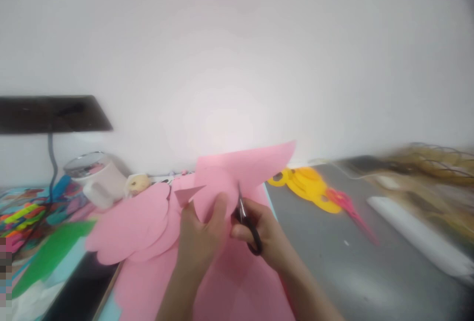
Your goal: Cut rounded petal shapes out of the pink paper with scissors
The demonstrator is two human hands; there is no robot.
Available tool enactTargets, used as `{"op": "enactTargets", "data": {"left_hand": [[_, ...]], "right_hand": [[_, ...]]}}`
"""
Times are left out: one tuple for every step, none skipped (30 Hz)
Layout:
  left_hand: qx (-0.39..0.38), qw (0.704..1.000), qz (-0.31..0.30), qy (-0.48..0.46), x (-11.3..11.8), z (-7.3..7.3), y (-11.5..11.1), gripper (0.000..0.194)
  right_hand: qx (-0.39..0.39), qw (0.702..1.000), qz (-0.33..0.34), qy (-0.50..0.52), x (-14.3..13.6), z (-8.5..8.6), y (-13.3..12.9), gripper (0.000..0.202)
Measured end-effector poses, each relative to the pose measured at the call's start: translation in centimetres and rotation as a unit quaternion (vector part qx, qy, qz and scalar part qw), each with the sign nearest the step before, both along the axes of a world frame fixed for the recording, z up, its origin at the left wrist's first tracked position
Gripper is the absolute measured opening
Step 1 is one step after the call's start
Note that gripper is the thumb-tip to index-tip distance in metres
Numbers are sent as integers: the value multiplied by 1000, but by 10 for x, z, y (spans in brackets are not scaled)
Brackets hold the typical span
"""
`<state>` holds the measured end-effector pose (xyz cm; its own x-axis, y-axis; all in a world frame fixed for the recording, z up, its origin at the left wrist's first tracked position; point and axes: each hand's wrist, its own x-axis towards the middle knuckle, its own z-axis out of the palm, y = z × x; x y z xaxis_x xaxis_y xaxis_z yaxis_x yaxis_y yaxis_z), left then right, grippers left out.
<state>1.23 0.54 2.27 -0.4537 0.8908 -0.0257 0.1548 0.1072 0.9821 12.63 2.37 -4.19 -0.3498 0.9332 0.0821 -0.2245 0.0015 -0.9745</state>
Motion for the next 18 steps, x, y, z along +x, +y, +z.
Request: {"op": "enactTargets", "data": {"left_hand": [[-2, 1000, 3, 3, 0, 0, 0, 23], [-5, 1000, 6, 6, 0, 0, 0, 24], [-7, 1000, 7, 7, 0, 0, 0, 24], [-7, 1000, 6, 5, 0, 1, 0, 25], [-6, 1000, 4, 2, 1, 1, 0, 25], [-4, 1000, 4, -1, 1, 2, 0, 25], [-1, 1000, 1, -5, 1, 3, -1, 26], [1, 1000, 0, -9, 2, 3, -1, 25], [3, 1000, 1, -11, 2, 4, -1, 24], [2, 1000, 3, -13, 2, 4, -1, 23], [2, 1000, 3, -15, 2, 4, -1, 23], [3, 1000, 1, -17, 2, 3, -1, 23], [1, 1000, 1, -17, 1, 3, 0, 23], [-3, 1000, 3, -14, 1, 3, 0, 24], [-7, 1000, 6, -12, 1, 3, 0, 25], [-10, 1000, 8, -10, 1, 3, 0, 27], [-9, 1000, 11, -8, 1, 2, 0, 27], [-6, 1000, 12, -7, 0, 2, 0, 28]], "right_hand": [[3, 1000, 0, -1, 0, 0, 0, 44], [5, 1000, -1, -1, 0, 0, 0, 45], [6, 1000, -2, -1, -1, 1, 0, 46], [5, 1000, -2, -1, -1, 1, 0, 46], [3, 1000, -2, -1, -1, 0, 1, 45], [0, 1000, -2, -2, -1, 0, 1, 45], [-3, 1000, -3, -3, -1, 0, 1, 44], [-5, 1000, -4, -3, -1, -1, 1, 43], [-6, 1000, -5, -5, -1, -1, 1, 42], [-6, 1000, -6, -8, -1, -1, 1, 42], [-7, 1000, -8, -12, -1, -1, 1, 43], [-7, 1000, -10, -16, -1, -1, 1, 43], [-6, 1000, -11, -19, -1, -1, 0, 43], [-5, 1000, -10, -19, 0, 0, 0, 43], [-5, 1000, -9, -17, 0, 0, 0, 42], [-4, 1000, -7, -14, 0, 0, 0, 41], [-3, 1000, -5, -11, 0, 1, 0, 41], [-3, 1000, -4, -9, 0, 1, 0, 41]]}}
